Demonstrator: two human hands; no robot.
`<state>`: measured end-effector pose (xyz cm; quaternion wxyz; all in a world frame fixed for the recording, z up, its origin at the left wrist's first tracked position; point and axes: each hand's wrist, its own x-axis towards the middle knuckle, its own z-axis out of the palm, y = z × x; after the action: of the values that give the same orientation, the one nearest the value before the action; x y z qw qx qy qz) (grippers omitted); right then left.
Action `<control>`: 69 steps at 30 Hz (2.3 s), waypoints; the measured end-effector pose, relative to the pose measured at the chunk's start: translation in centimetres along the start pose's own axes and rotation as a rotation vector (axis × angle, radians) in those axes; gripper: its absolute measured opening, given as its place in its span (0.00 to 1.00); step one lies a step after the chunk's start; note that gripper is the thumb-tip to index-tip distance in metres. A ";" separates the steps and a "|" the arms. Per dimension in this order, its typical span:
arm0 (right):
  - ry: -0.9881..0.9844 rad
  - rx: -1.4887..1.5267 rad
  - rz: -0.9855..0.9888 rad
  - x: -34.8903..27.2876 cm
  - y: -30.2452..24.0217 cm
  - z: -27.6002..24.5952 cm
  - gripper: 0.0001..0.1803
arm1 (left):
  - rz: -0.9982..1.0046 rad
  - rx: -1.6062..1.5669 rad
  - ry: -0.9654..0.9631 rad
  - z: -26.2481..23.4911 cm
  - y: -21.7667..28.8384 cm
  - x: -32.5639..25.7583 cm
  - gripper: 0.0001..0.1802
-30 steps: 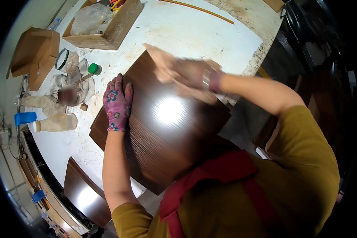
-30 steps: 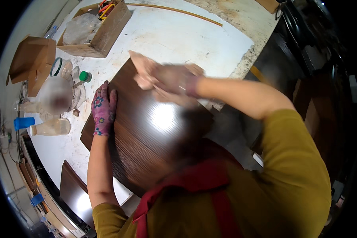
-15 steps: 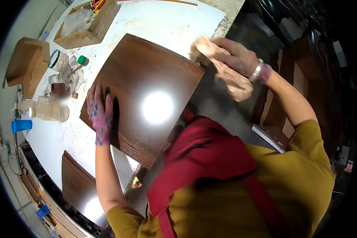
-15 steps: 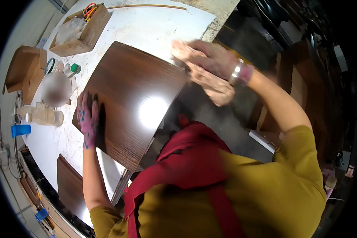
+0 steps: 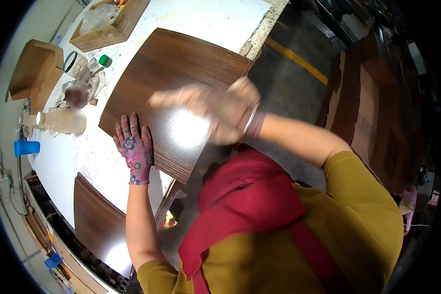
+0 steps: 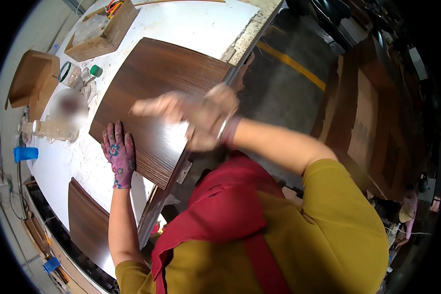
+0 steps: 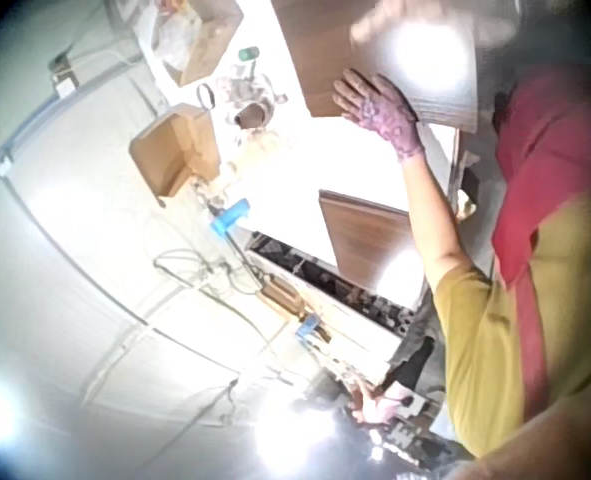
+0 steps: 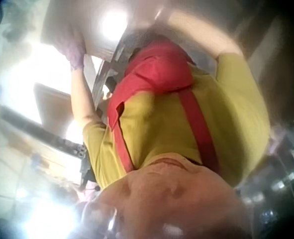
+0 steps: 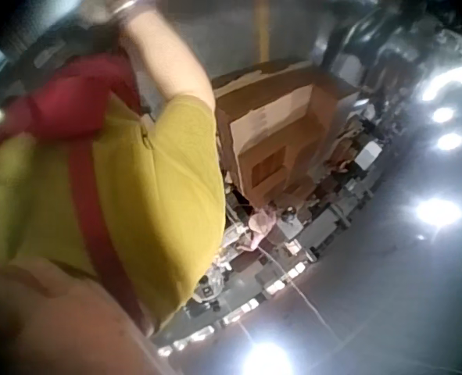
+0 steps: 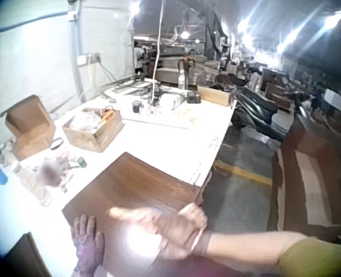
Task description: The person wipes down wooden panels with a cloth and moves them to a stack.
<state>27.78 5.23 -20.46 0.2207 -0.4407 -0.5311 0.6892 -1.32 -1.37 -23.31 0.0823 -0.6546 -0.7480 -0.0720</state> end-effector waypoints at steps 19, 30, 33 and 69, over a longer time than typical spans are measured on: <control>0.716 -1.164 -0.586 2.1 1.6 -7.3 0.09 | 0.017 0.051 -0.005 0.6 0.3 0.9 0.29; 0.754 -1.272 -0.561 3.1 -1.2 -12.2 0.09 | 0.023 0.011 -0.021 0.1 0.6 0.9 0.28; 0.453 -1.185 -0.637 -0.5 0.9 -1.8 0.10 | 0.047 0.033 0.043 0.4 0.5 0.8 0.27; 0.345 -0.582 -0.270 -0.3 0.0 -2.0 0.10 | -0.003 0.062 -0.003 0.3 0.7 0.6 0.27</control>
<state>29.58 6.04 -20.47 0.2612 -0.5207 -0.7134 0.3895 -0.69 -0.66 -23.52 0.1014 -0.6509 -0.7509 -0.0479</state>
